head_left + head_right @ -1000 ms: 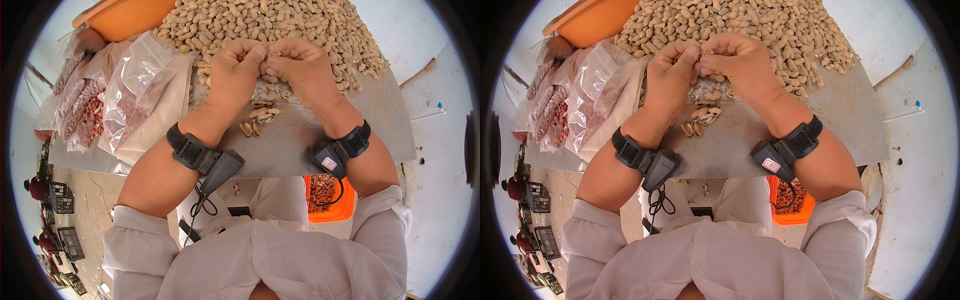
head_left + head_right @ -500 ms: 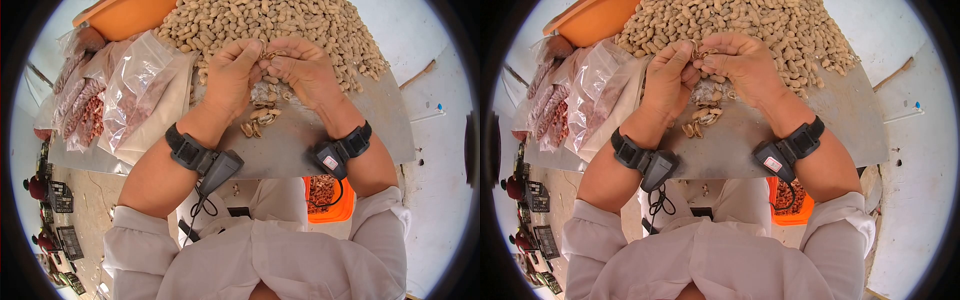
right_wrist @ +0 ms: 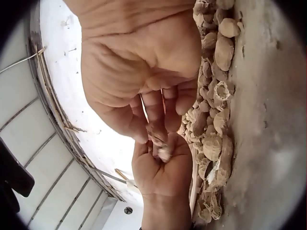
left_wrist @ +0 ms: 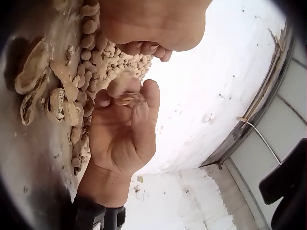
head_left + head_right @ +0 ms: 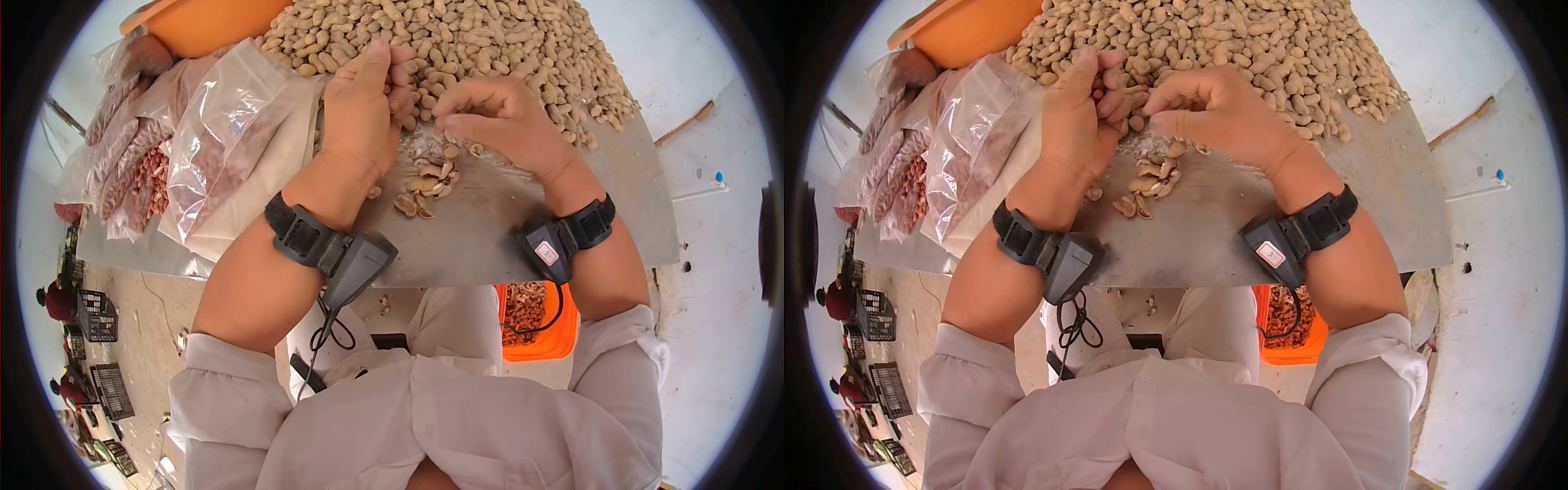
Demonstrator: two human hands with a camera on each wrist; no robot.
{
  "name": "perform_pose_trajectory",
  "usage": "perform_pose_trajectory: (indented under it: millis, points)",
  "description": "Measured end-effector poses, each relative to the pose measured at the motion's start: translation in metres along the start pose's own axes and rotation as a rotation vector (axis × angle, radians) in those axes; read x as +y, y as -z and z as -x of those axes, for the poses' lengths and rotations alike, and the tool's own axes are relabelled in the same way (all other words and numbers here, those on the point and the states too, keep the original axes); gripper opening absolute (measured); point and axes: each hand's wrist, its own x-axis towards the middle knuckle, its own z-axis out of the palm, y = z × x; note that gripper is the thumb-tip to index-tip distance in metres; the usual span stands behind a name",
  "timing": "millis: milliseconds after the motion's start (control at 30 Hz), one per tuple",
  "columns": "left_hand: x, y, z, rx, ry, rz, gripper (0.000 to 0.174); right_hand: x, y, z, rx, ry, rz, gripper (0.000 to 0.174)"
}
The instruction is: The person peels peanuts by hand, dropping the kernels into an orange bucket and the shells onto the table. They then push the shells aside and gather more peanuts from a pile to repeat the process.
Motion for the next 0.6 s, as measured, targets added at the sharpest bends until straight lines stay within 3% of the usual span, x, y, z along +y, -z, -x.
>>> perform_pose_trajectory:
  millis: [133,233,433,600]
  points:
    - [-0.001,0.001,0.001,-0.020,0.019,-0.001,0.028,0.005,0.004,-0.004,0.050,-0.063,0.663,0.013]
    - [0.000,-0.002,0.003,-0.019,0.034,-0.008,0.028,0.005,-0.003,-0.001,0.042,-0.007,0.900,0.012]
    - [-0.001,-0.003,0.004,-0.048,0.039,-0.011,0.026,0.002,-0.009,-0.002,0.085,-0.095,1.007,0.008]
    - [-0.003,-0.002,0.003,-0.050,0.057,-0.046,0.018,0.012,-0.001,-0.003,0.228,-0.035,0.764,0.009]
